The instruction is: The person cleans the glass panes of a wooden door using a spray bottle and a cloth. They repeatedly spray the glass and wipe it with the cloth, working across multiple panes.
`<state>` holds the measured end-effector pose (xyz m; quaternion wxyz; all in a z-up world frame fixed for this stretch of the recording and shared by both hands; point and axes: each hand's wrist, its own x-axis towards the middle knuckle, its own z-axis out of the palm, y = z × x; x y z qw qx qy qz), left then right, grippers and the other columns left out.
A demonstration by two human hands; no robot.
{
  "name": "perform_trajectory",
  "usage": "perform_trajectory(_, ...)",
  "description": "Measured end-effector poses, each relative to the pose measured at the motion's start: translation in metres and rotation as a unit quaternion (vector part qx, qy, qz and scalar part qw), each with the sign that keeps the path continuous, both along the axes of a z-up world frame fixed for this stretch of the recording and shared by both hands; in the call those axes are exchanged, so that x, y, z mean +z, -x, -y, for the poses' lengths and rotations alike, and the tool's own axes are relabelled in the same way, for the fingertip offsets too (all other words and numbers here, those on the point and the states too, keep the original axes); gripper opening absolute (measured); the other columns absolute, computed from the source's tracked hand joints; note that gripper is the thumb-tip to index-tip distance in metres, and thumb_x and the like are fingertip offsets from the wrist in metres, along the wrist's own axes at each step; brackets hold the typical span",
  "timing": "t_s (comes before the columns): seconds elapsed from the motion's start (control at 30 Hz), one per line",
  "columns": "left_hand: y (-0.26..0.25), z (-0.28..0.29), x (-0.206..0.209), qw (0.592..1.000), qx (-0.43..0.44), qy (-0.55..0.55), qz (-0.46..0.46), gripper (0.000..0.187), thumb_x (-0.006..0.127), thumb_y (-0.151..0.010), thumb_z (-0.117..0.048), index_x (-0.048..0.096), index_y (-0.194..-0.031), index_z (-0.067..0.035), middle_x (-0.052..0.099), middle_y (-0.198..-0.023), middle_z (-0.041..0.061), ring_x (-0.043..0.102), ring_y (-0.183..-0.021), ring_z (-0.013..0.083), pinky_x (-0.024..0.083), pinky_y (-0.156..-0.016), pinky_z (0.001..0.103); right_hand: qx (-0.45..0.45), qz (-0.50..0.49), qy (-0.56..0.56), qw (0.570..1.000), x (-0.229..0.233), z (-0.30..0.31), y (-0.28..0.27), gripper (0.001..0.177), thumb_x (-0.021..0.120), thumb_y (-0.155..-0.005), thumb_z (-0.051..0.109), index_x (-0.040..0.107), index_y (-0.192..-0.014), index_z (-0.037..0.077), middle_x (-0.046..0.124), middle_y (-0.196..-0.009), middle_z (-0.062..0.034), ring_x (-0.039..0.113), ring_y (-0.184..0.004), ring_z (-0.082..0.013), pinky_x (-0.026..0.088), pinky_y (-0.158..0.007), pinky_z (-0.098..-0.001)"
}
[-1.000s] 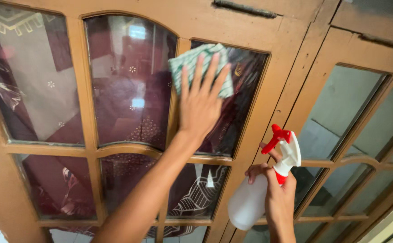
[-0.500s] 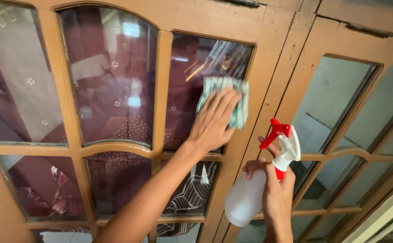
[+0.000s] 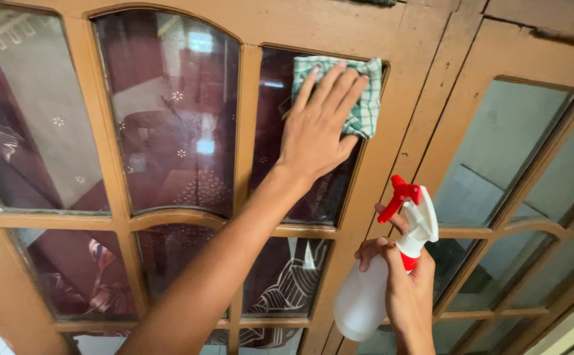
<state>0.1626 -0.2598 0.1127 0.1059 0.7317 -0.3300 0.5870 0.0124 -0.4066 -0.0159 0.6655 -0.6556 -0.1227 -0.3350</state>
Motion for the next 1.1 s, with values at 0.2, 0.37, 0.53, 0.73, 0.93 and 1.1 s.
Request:
perform_trajectory(0.2, -0.004, -0.029, -0.004, 0.986, 0.121, 0.116, 0.000, 0.087, 0.077, -0.087, -0.044, 0.039, -0.155, -0.005, 0.037, -0.161, 0.012, 0.029, -0.153, 0.0264, 0.012, -0.125, 0.058, 0.031, 0.007, 0.028, 0.999, -0.003, -0.005, 0.000, 0.049, 0.043, -0.095, 0.009, 0.054, -0.140, -0.006, 0.060, -0.062, -0.0102, 0.063, -0.068, -0.0206, 0.053, -0.074, -0.0350)
perform_trajectory(0.37, -0.002, -0.024, -0.017, 0.978, 0.143, 0.149, 0.015, 0.096, 0.078, -0.085, -0.044, 0.034, -0.160, -0.003, 0.031, -0.165, 0.016, 0.023, -0.157, 0.0310, 0.009, -0.128, 0.056, 0.011, 0.005, 0.009, 1.000, -0.003, 0.002, 0.001, 0.048, 0.045, -0.095, 0.009, 0.052, -0.140, -0.006, 0.061, -0.063, -0.0116, 0.063, -0.066, -0.0216, 0.053, -0.074, -0.0357)
perform_trajectory(0.53, -0.003, 0.016, -0.013, 0.997, 0.028, 0.073, -0.002, 0.094, 0.078, -0.083, -0.033, 0.030, -0.161, -0.010, 0.030, -0.168, 0.009, 0.020, -0.159, 0.0256, 0.011, -0.133, 0.050, 0.023, 0.030, 0.000, 0.999, -0.005, 0.006, 0.000, 0.050, 0.046, -0.096, 0.009, 0.049, -0.143, -0.008, 0.060, -0.065, -0.0121, 0.061, -0.068, -0.0214, 0.053, -0.076, -0.0354)
perform_trajectory(0.73, 0.000, 0.028, -0.034, 0.999, -0.031, 0.035, -0.008, 0.096, 0.079, -0.084, -0.027, 0.028, -0.164, -0.013, 0.029, -0.170, 0.003, 0.020, -0.162, 0.0244, 0.015, -0.136, 0.048, 0.020, 0.021, 0.008, 1.000, -0.009, 0.009, -0.001, 0.049, 0.046, -0.096, 0.009, 0.048, -0.142, -0.008, 0.060, -0.065, -0.0119, 0.062, -0.067, -0.0212, 0.052, -0.074, -0.0358)
perform_trajectory(0.93, 0.004, 0.004, -0.102, 0.996, -0.033, -0.070, -0.050, 0.103, 0.083, -0.070, -0.031, 0.035, -0.158, -0.008, 0.030, -0.166, 0.007, 0.021, -0.157, 0.0285, 0.016, -0.130, 0.052, 0.014, 0.005, 0.016, 1.000, -0.003, 0.004, 0.007, 0.048, 0.044, -0.095, 0.007, 0.053, -0.140, -0.007, 0.058, -0.063, -0.0110, 0.061, -0.068, -0.0210, 0.053, -0.074, -0.0357)
perform_trajectory(1.1, 0.000, -0.005, -0.100, 0.994, 0.012, -0.101, -0.034, 0.100, 0.082, -0.070, -0.028, 0.039, -0.158, -0.013, 0.034, -0.166, 0.000, 0.023, -0.157, 0.0233, 0.018, -0.130, 0.047, 0.008, 0.003, 0.009, 1.000, -0.003, 0.005, 0.009, 0.048, 0.043, -0.095, 0.007, 0.052, -0.141, -0.006, 0.058, -0.062, -0.0107, 0.060, -0.066, -0.0210, 0.052, -0.072, -0.0357)
